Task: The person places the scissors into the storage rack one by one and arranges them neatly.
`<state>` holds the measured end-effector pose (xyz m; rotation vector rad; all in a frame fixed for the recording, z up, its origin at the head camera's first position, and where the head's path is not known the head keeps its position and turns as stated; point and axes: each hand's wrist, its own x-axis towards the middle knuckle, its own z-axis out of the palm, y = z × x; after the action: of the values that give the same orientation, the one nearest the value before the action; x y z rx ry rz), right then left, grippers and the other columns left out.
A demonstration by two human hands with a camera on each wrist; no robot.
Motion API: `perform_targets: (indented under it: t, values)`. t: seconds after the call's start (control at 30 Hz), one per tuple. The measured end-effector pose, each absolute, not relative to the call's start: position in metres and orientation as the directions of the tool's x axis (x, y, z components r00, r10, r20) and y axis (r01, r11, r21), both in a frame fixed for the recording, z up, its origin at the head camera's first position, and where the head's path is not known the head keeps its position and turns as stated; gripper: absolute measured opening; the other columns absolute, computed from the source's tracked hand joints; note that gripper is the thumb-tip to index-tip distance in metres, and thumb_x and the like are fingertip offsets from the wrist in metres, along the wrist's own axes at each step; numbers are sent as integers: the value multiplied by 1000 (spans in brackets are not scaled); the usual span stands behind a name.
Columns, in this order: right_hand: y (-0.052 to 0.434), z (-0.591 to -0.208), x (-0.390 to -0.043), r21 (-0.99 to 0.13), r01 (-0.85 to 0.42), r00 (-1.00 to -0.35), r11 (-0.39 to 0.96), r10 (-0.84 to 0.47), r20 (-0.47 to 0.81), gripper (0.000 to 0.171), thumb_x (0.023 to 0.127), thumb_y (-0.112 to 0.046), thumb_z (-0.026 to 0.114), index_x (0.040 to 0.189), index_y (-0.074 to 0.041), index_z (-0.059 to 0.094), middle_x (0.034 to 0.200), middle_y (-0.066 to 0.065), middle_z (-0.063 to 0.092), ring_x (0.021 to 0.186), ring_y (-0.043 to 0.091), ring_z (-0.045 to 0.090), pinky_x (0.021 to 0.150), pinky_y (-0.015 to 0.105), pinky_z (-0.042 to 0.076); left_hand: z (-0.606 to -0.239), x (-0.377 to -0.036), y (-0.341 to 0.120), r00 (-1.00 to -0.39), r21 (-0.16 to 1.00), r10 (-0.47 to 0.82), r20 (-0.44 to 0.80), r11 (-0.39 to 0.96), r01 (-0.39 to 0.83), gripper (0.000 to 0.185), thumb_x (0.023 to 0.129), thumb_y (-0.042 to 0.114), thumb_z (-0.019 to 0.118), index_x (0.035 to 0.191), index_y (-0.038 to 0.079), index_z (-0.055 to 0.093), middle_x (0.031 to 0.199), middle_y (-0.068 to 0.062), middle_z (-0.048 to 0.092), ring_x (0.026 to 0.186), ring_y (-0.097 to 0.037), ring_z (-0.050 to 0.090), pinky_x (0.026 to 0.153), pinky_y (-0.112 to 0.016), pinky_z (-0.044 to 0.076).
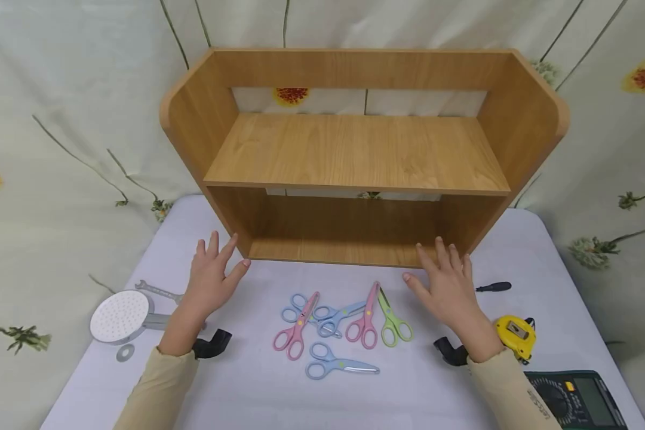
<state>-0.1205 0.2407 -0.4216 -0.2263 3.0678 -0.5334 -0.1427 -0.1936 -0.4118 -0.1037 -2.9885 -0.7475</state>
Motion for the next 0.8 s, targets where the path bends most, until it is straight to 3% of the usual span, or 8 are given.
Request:
perform_targets:
  t: [0.23,0.37,0.5,0.63,0.8]
  values:
    - [238,-426,-119,-347,-155,-986,925,-165,0,72,102,-49,53,155,-3,40,162,38,21,146,64,18,114,80,10,-423,-150,-199,-996,648,-33,82,761,28,70,102,32,54,159,1,28,166,-35,12,153,-58,4,119,-75,10]
    - [233,-432,-117,-345,-160,-984,925,-176,-13,69,100,-45,57,152,-2,44,160,38,26,145,62,22,114,80,13,-435,-161,-194,-989,823,-145,12,563,-72,73,103,29,51,163,7,17,170,-22,15,158,-43,10,125,-65,15]
    - [224,-440,-112,-358,-209,-975,910,-224,-1,66,99,-42,60,151,-3,47,156,39,34,143,61,30,113,78,22,-450,-174,-181,-958,939,-284,-38,319,-132,71,103,24,52,164,12,18,170,-17,22,157,-38,19,126,-59,20]
    - [217,-451,-106,-432,-261,-962,863,-270,43,62,97,-35,66,148,-3,51,150,38,44,137,59,43,106,74,38,-468,-185,-171,-914,988,-406,1,139,-61,63,102,17,54,160,9,29,164,-20,35,153,-38,30,126,-55,23]
    - [210,-466,-96,-548,-275,-957,790,-281,76,54,92,-25,72,139,-3,60,134,28,61,123,47,59,100,63,50,-491,-194,-171,-881,996,-464,93,56,75,53,103,8,50,154,1,37,155,-25,44,147,-36,40,124,-48,31]
